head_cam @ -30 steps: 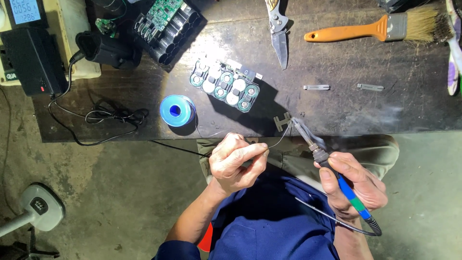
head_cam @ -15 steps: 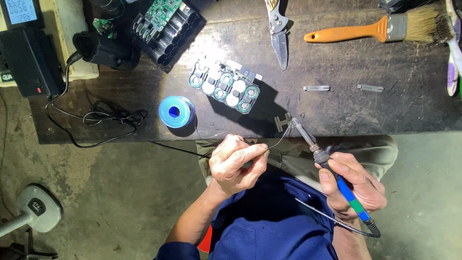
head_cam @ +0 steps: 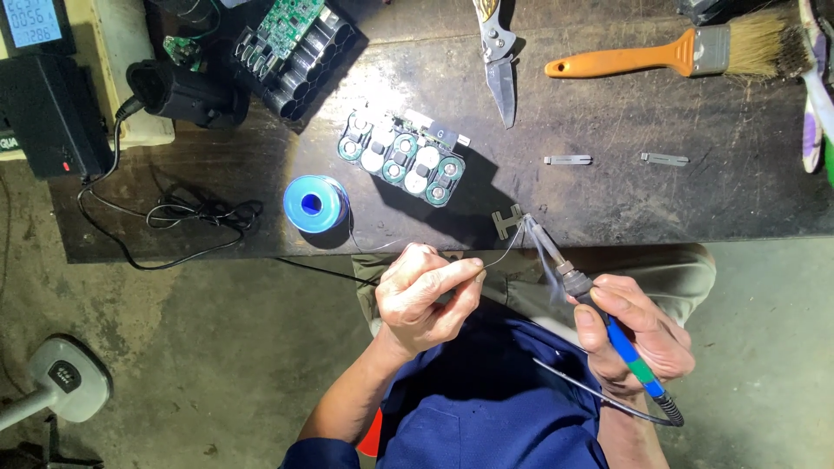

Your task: Soldering wires and components onto a lithium-ion battery pack and circuit board using a soldering iron.

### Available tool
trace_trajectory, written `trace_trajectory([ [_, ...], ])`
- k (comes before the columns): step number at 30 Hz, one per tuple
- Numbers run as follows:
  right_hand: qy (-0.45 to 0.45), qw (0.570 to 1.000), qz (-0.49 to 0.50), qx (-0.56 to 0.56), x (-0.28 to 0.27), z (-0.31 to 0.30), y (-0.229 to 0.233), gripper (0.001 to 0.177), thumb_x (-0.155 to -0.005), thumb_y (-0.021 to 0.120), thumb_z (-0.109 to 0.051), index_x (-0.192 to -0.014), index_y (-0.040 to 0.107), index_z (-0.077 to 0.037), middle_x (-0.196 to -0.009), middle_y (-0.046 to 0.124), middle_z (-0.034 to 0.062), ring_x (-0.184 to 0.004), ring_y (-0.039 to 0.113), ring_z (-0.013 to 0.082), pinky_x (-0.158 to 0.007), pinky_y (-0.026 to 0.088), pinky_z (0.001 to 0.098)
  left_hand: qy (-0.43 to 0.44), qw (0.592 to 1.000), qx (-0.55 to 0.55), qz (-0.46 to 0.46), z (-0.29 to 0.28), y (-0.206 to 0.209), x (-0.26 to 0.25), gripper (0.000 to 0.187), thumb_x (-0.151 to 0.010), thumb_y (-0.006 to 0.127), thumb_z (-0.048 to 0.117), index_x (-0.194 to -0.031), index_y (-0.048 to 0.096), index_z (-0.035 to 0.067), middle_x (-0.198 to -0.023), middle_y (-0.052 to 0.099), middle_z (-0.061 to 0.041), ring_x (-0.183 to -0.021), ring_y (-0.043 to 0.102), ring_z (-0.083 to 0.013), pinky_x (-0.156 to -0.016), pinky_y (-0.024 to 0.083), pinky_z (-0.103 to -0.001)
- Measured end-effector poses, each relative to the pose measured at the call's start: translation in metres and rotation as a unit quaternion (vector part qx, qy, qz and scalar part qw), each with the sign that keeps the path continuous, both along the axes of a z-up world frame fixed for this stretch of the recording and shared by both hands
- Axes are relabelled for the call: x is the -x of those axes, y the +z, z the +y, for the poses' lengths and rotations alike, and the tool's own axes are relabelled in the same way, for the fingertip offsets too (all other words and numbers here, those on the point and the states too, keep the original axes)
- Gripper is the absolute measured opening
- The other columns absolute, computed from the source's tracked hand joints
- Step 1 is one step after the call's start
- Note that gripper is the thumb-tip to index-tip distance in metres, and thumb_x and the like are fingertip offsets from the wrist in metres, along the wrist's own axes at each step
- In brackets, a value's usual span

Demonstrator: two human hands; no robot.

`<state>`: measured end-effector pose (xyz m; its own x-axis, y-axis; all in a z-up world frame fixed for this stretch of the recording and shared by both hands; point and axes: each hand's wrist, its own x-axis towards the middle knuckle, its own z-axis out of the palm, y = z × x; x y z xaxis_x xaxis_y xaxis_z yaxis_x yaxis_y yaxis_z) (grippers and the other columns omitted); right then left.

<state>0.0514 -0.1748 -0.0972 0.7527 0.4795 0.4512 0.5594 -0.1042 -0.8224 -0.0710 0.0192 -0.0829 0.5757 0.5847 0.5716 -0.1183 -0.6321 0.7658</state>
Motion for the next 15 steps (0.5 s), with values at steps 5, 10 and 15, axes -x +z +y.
trace_trajectory([
  [5, -0.015, 1.0, 0.008, -0.002, 0.0023, -0.0039, -0.0047, 0.018, -0.089, 0.073, -0.004, -0.093, 0.067, 0.012, -0.084, 0.067, 0.027, -0.072, 0.072, 0.0402, -0.066, 0.062, 0.0416, 0.001, 1.0, 0.0, 0.008, 0.0002, 0.0013, 0.0006, 0.021, -0.089, 0.08, -0.001, -0.108, 0.073, 0.006, -0.074, 0.056, -0.004, -0.06, 0.046, -0.0181, -0.063, 0.047, -0.03],
  [10, -0.012, 1.0, 0.005, -0.004, 0.001, -0.0016, -0.0036, 0.017, -0.088, 0.072, -0.004, -0.093, 0.067, 0.012, -0.084, 0.068, 0.0266, -0.072, 0.072, 0.0395, -0.066, 0.062, 0.04, 0.003, 1.0, 0.0, 0.012, 0.0003, 0.0026, -0.0005, 0.021, -0.09, 0.081, 0.0, -0.108, 0.073, 0.006, -0.075, 0.057, -0.003, -0.061, 0.047, -0.0175, -0.063, 0.046, -0.03],
  [15, -0.013, 1.0, 0.023, 0.003, 0.0028, -0.0015, -0.0002, 0.018, -0.088, 0.072, -0.003, -0.093, 0.066, 0.013, -0.083, 0.066, 0.0267, -0.072, 0.071, 0.039, -0.067, 0.061, 0.039, 0.003, 1.0, -0.007, 0.03, 0.0005, 0.0061, -0.0001, 0.018, -0.091, 0.081, 0.004, -0.107, 0.075, 0.006, -0.076, 0.059, -0.003, -0.061, 0.049, -0.0159, -0.064, 0.046, -0.028],
])
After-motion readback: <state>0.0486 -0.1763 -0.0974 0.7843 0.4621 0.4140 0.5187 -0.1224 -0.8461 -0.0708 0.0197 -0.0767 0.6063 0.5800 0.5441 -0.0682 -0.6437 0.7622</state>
